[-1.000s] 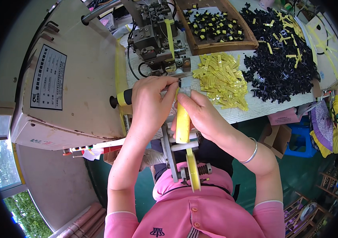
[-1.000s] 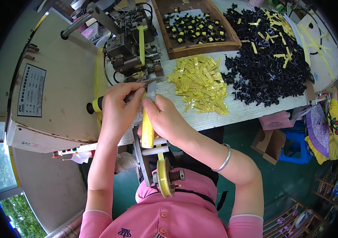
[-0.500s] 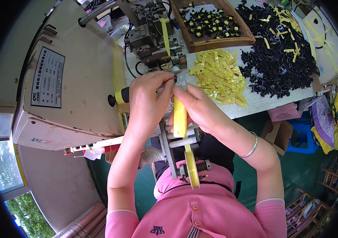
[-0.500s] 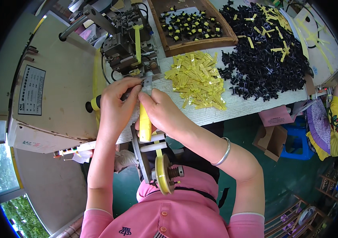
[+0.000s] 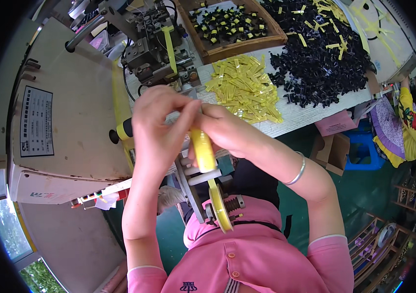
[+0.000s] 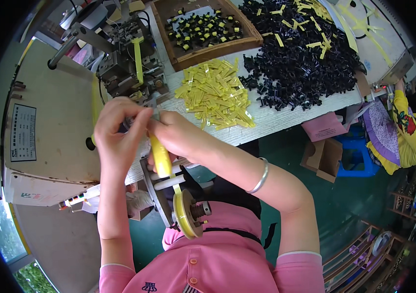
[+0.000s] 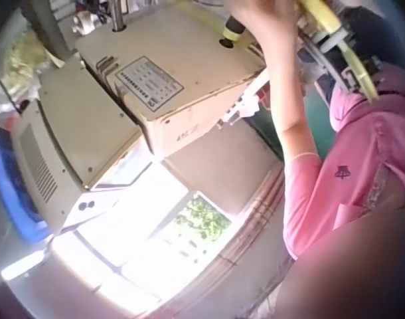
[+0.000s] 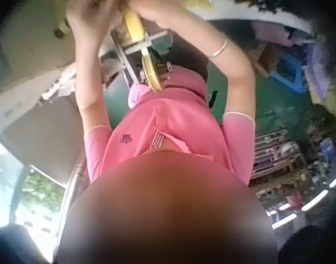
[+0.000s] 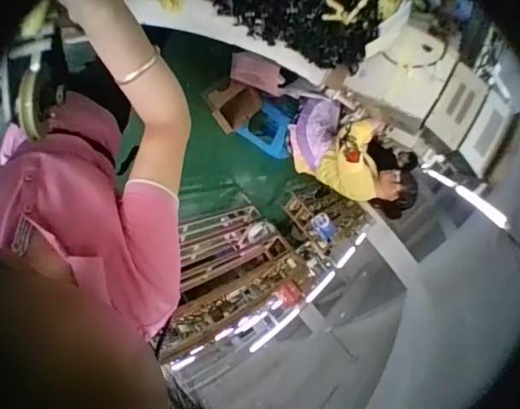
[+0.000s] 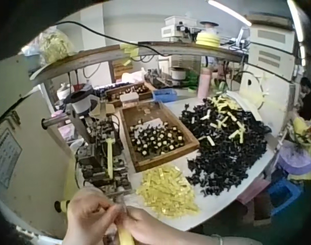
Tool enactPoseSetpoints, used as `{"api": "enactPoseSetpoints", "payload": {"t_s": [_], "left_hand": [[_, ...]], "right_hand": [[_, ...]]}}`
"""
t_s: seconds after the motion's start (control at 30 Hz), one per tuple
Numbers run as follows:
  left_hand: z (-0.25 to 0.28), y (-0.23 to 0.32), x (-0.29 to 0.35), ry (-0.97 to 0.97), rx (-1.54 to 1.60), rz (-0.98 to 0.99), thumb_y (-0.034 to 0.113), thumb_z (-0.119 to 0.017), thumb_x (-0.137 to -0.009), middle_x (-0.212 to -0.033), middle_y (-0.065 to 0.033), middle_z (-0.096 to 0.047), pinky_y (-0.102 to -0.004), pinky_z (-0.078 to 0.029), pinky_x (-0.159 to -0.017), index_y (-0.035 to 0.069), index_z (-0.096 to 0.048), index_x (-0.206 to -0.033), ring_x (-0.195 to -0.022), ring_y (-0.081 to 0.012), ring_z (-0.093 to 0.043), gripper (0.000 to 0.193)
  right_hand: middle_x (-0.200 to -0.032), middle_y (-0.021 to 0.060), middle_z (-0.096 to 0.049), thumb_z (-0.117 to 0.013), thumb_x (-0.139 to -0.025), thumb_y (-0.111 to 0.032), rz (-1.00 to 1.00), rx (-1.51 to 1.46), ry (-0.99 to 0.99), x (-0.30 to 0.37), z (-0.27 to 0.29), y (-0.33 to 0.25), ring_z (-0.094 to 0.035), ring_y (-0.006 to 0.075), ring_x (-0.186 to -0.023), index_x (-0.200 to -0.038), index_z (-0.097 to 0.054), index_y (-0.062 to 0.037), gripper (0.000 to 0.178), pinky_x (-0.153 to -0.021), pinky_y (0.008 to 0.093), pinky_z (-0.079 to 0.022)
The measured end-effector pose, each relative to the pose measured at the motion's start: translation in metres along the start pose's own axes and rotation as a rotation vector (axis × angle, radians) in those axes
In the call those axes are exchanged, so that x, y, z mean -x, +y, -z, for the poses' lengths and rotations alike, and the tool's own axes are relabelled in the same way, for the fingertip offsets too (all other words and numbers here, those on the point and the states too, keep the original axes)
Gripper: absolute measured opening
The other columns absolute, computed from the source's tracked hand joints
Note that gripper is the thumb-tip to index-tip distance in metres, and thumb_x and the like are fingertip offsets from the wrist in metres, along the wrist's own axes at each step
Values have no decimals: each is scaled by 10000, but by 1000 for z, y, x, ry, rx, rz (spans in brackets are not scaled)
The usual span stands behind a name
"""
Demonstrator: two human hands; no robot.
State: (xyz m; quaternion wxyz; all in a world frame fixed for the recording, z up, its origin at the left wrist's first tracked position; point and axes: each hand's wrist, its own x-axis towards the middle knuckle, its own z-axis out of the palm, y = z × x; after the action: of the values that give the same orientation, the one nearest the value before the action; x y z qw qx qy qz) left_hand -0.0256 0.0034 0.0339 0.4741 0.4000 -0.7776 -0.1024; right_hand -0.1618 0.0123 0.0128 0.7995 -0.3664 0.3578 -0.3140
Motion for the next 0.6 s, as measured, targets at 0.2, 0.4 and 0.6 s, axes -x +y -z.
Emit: {"api": "enactPoseSetpoints", "payload": {"t_s": [0.2,0.4,0.6], "left_hand": [[37,-4,45,10,-207,152,-52,-686,-682,-547,-73,-425,-326,-314,-501,17,-415,-562,-529,-229,-447,305],[38,3,64,-57,-176,178,-49,-683,-683,-544,-66,-433,-342,-320,-515,25,-418,-556,-528,-240,-446,303],[25,15,48,-62,-167,90,-14,-697,-677,-579,-60,-475,-340,-341,-571,36,-455,-570,-564,-237,-480,269]], "right_hand": [[-661,32,-590,-650,-822,-175,214,483,355,19,65,-19,-559,100,-560,-874,-611,-33,157,-469,227,-442],[-689,45,-612,-689,-768,-191,235,955,727,-26,122,-45,-551,111,-606,-840,-648,-18,192,-588,261,-424],[-788,174,-645,-701,-721,-257,96,1228,627,-73,138,-54,-638,293,-774,-870,-634,40,339,-680,363,-480]]}}
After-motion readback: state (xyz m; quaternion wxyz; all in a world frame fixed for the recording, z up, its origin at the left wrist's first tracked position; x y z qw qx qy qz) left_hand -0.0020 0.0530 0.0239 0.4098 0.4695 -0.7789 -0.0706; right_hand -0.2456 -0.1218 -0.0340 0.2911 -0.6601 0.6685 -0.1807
